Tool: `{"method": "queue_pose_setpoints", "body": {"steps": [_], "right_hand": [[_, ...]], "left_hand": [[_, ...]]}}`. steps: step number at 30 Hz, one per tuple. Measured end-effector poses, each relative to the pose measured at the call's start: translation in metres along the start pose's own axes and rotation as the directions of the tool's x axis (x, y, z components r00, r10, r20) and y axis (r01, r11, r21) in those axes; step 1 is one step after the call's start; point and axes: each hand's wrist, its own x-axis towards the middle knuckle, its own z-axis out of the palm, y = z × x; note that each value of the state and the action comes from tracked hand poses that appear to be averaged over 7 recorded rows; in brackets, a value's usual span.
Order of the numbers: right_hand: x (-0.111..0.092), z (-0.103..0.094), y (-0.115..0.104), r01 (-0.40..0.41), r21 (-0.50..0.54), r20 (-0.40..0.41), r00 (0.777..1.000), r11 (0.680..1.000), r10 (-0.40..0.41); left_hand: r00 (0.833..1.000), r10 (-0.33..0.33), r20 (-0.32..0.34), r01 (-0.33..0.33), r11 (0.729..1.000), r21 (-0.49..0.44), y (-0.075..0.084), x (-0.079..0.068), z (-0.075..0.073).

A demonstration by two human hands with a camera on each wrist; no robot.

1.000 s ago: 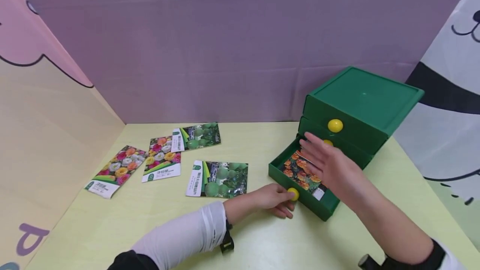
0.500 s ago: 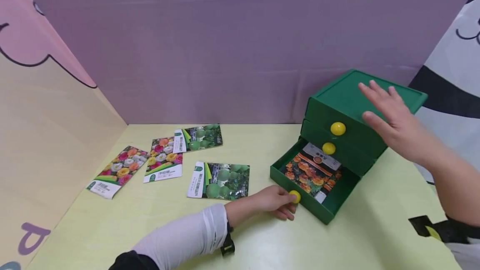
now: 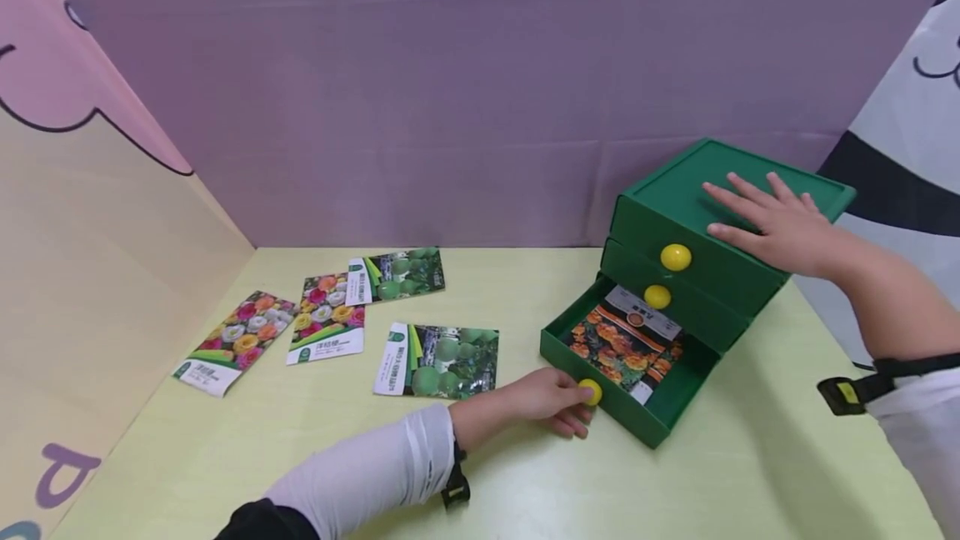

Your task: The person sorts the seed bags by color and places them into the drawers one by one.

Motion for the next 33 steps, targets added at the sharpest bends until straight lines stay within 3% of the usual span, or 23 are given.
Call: {"method": "queue_pose_setpoints", "body": {"steps": [4, 7, 11, 14, 21, 23, 25, 28, 30, 32, 33], "right_hand": [[0.002, -0.002, -0.003, -0.005, -0.001, 0.093, 0.996, 1.0, 0.005], [-0.001, -0.003, -0.002, 0.041, 0.001, 0.107, 0.993, 0.999, -0.041], [-0.006, 0.0, 0.003, 0.208, -0.05, 0.045, 0.978, 0.977, -0.206], [-0.008, 0.004, 0.008, 0.32, -0.118, -0.007, 0.946, 0.94, -0.323], [-0.006, 0.007, 0.011, 0.516, -0.31, -0.101, 0.817, 0.799, -0.567], [-0.003, 0.006, 0.01, 0.526, -0.317, -0.102, 0.808, 0.789, -0.58], [0.001, 0.005, 0.011, 0.562, -0.343, -0.106, 0.773, 0.753, -0.626], [0.007, 0.005, 0.012, 0.621, -0.392, -0.123, 0.696, 0.679, -0.708], [0.012, 0.007, 0.012, 0.663, -0.422, -0.133, 0.629, 0.618, -0.766], [0.014, 0.009, 0.013, 0.681, -0.429, -0.136, 0.601, 0.593, -0.788], [0.015, 0.009, 0.014, 0.683, -0.431, -0.135, 0.597, 0.59, -0.791]], "left_hand": [[1.0, 0.009, 0.009, -0.009, 0.999, 0.042, 0.004, -0.001, -0.003], [1.0, 0.018, 0.016, -0.019, 0.997, 0.073, 0.008, 0.0, -0.005], [1.0, 0.024, 0.006, -0.024, 0.998, 0.056, 0.011, 0.006, -0.003], [0.999, 0.023, -0.025, -0.022, 1.0, 0.022, 0.012, 0.013, -0.001], [0.996, 0.009, -0.089, -0.023, 0.988, -0.151, 0.02, 0.031, 0.004], [0.994, 0.003, -0.108, -0.026, 0.978, -0.207, 0.023, 0.039, 0.006], [0.992, 0.0, -0.127, -0.031, 0.969, -0.245, 0.025, 0.047, 0.007], [0.988, 0.003, -0.152, -0.052, 0.947, -0.318, 0.027, 0.06, 0.011], [0.986, 0.009, -0.169, -0.072, 0.926, -0.37, 0.027, 0.068, 0.015], [0.982, 0.018, -0.189, -0.096, 0.908, -0.409, 0.028, 0.077, 0.019], [0.979, 0.023, -0.2, -0.107, 0.901, -0.42, 0.029, 0.081, 0.02]]}}
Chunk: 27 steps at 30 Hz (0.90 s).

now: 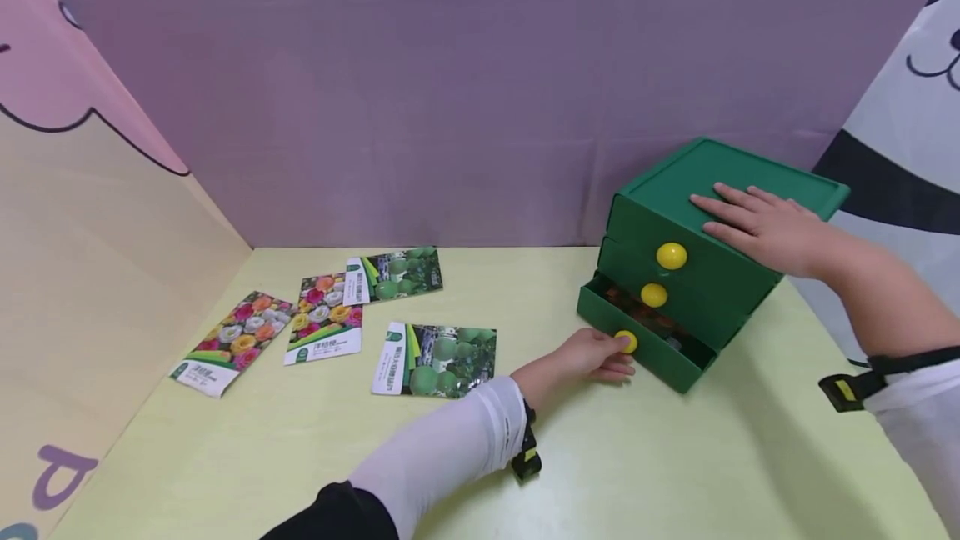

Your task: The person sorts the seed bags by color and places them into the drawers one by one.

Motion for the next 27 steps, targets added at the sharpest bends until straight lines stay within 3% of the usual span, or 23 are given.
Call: {"method": "queue_pose_setpoints", "body": {"steps": [3, 5, 7, 10, 12, 14, 17, 27], "right_hand": [[-0.001, 0.001, 0.001, -0.031, 0.004, 0.013, 0.999, 1.0, 0.031], [-0.003, -0.001, -0.001, -0.127, 0.05, 0.069, 0.99, 0.991, 0.123], [-0.008, -0.003, -0.007, -0.263, 0.113, 0.148, 0.958, 0.958, 0.245], [-0.013, -0.005, -0.012, -0.33, 0.137, 0.179, 0.935, 0.934, 0.305], [-0.014, -0.005, -0.01, -0.247, 0.109, 0.129, 0.964, 0.963, 0.232], [-0.013, -0.004, -0.006, -0.108, 0.043, 0.043, 0.993, 0.993, 0.106], [-0.01, -0.004, -0.001, -0.012, -0.011, -0.014, 1.0, 1.0, 0.012], [-0.008, -0.003, -0.004, -0.028, -0.01, 0.003, 1.0, 1.0, 0.028]], "left_hand": [[0.999, 0.03, -0.027, -0.031, 0.998, -0.05, 0.0, 0.012, 0.006], [0.998, 0.04, -0.05, -0.044, 0.995, -0.089, 0.0, 0.018, 0.011], [0.997, 0.039, -0.063, -0.047, 0.99, -0.133, -0.001, 0.023, 0.018], [0.997, 0.032, -0.073, -0.043, 0.986, -0.16, -0.002, 0.027, 0.028], [0.996, 0.029, -0.082, -0.042, 0.987, -0.157, -0.001, 0.03, 0.032], [0.995, 0.031, -0.09, -0.044, 0.987, -0.151, 0.001, 0.031, 0.035], [0.995, 0.028, -0.098, -0.04, 0.991, -0.13, 0.005, 0.031, 0.036], [0.995, 0.005, -0.104, -0.001, 0.999, 0.04, 0.013, 0.027, 0.036]]}}
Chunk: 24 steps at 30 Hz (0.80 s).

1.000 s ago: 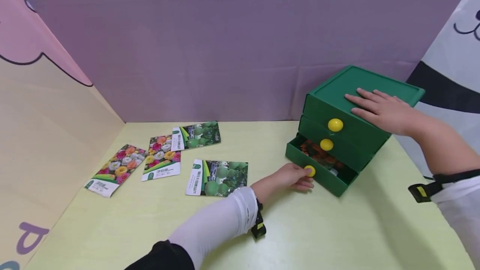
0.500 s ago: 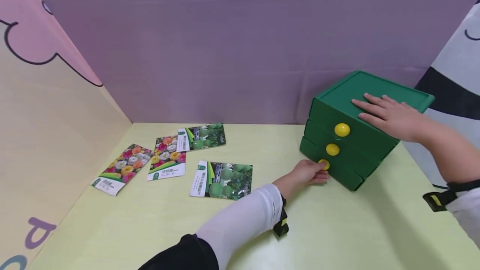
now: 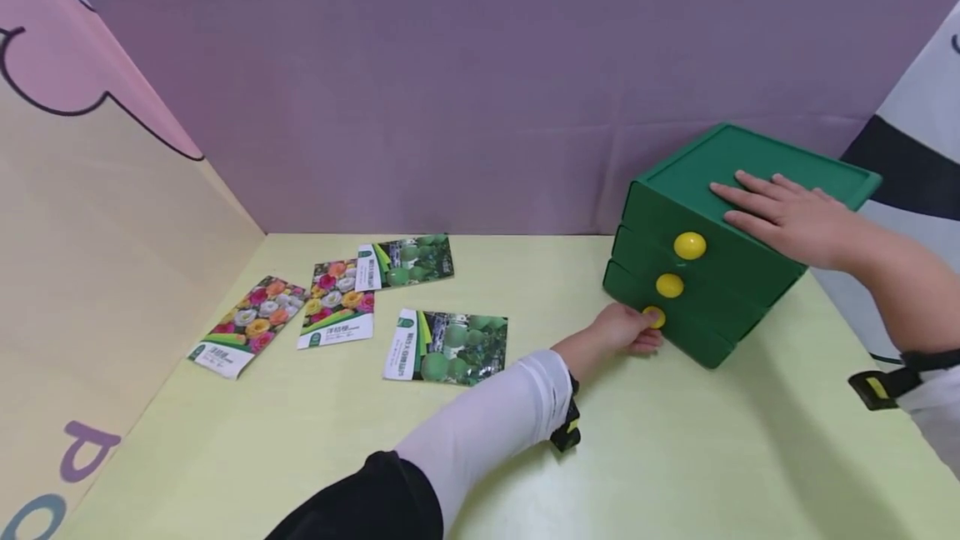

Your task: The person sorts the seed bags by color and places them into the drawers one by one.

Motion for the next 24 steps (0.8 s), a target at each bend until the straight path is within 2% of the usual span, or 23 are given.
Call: {"method": "queue_pose_setpoints", "body": {"steps": [5, 7, 11, 14, 16, 17, 18, 19, 20, 22, 23, 24], "right_hand": [[0.002, 0.001, -0.003, -0.046, 0.018, 0.024, 0.999, 0.999, 0.046], [0.002, 0.002, -0.004, -0.056, 0.022, 0.034, 0.998, 0.998, 0.056], [0.003, 0.004, -0.002, -0.025, 0.021, 0.023, 0.999, 0.999, 0.025], [0.003, 0.005, 0.0, 0.009, 0.003, -0.002, 1.0, 1.0, -0.009], [0.002, 0.005, 0.0, -0.015, 0.002, 0.008, 1.0, 1.0, 0.015], [0.002, 0.005, -0.001, -0.055, 0.014, 0.036, 0.998, 0.998, 0.054], [0.002, 0.004, -0.004, -0.131, 0.061, 0.092, 0.988, 0.99, 0.125], [0.002, 0.004, -0.006, -0.225, 0.109, 0.158, 0.965, 0.968, 0.207], [0.002, 0.003, -0.009, -0.329, 0.149, 0.229, 0.929, 0.933, 0.291], [0.004, 0.001, -0.013, -0.52, 0.188, 0.36, 0.826, 0.833, 0.434], [0.006, 0.0, -0.015, -0.596, 0.193, 0.409, 0.771, 0.779, 0.489], [0.007, -0.001, -0.016, -0.647, 0.193, 0.44, 0.729, 0.737, 0.524]], "left_hand": [[1.0, 0.008, -0.006, -0.007, 0.993, 0.12, 0.001, -0.002, -0.005], [1.0, 0.007, 0.0, -0.007, 0.993, 0.121, 0.0, -0.003, -0.006], [1.0, -0.002, 0.013, 0.001, 0.997, 0.077, -0.001, -0.003, -0.006], [1.0, 0.012, 0.003, -0.012, 0.994, 0.111, -0.001, -0.003, -0.006], [1.0, 0.016, -0.003, -0.016, 0.987, 0.159, -0.001, -0.004, -0.007], [1.0, 0.009, 0.002, -0.009, 0.981, 0.195, -0.001, -0.005, -0.008], [1.0, -0.009, 0.007, 0.007, 0.974, 0.225, -0.001, -0.006, -0.01], [0.999, -0.03, 0.019, 0.024, 0.965, 0.26, -0.001, -0.008, -0.012], [0.998, -0.052, 0.032, 0.041, 0.955, 0.295, 0.0, -0.009, -0.015], [0.992, -0.098, 0.076, 0.064, 0.93, 0.363, 0.001, -0.013, -0.021], [0.988, -0.112, 0.106, 0.064, 0.922, 0.383, 0.003, -0.015, -0.023], [0.984, -0.12, 0.13, 0.062, 0.924, 0.378, 0.004, -0.017, -0.026]]}}
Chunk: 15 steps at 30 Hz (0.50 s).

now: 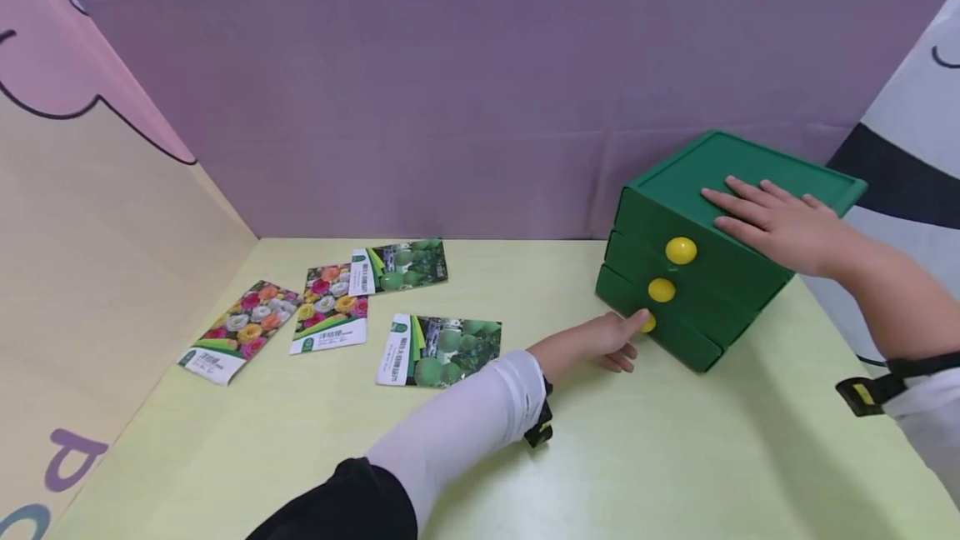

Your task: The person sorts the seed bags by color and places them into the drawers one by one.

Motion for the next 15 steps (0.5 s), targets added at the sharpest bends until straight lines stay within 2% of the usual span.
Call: {"method": "queue_pose_setpoints", "body": {"steps": [3, 6, 8, 11, 13, 15], "right_hand": [[0.0, -0.002, -0.001, -0.022, -0.018, 0.005, 1.0, 1.0, 0.022], [0.0, -0.002, -0.002, 0.008, -0.032, -0.013, 1.0, 0.999, -0.008], [0.001, -0.001, -0.002, 0.004, -0.021, -0.01, 1.0, 1.0, -0.004], [0.0, 0.001, 0.0, 0.027, -0.03, -0.024, 0.999, 0.999, -0.028], [-0.001, 0.003, 0.002, 0.069, -0.066, -0.043, 0.996, 0.995, -0.072], [-0.001, 0.005, 0.006, 0.173, -0.14, -0.094, 0.978, 0.975, -0.187]], "left_hand": [[0.999, 0.008, 0.053, -0.007, 1.0, -0.029, 0.005, -0.005, -0.007], [0.998, 0.002, 0.058, 0.0, 0.999, -0.048, 0.01, -0.009, -0.015], [0.998, -0.005, 0.061, 0.006, 1.0, -0.018, 0.014, -0.009, -0.018], [0.994, 0.039, 0.101, -0.038, 0.999, -0.011, 0.019, -0.009, -0.018], [0.987, 0.089, 0.13, -0.083, 0.995, -0.048, 0.025, -0.01, -0.015], [0.978, 0.137, 0.155, -0.122, 0.987, -0.104, 0.03, -0.012, -0.012]]}}
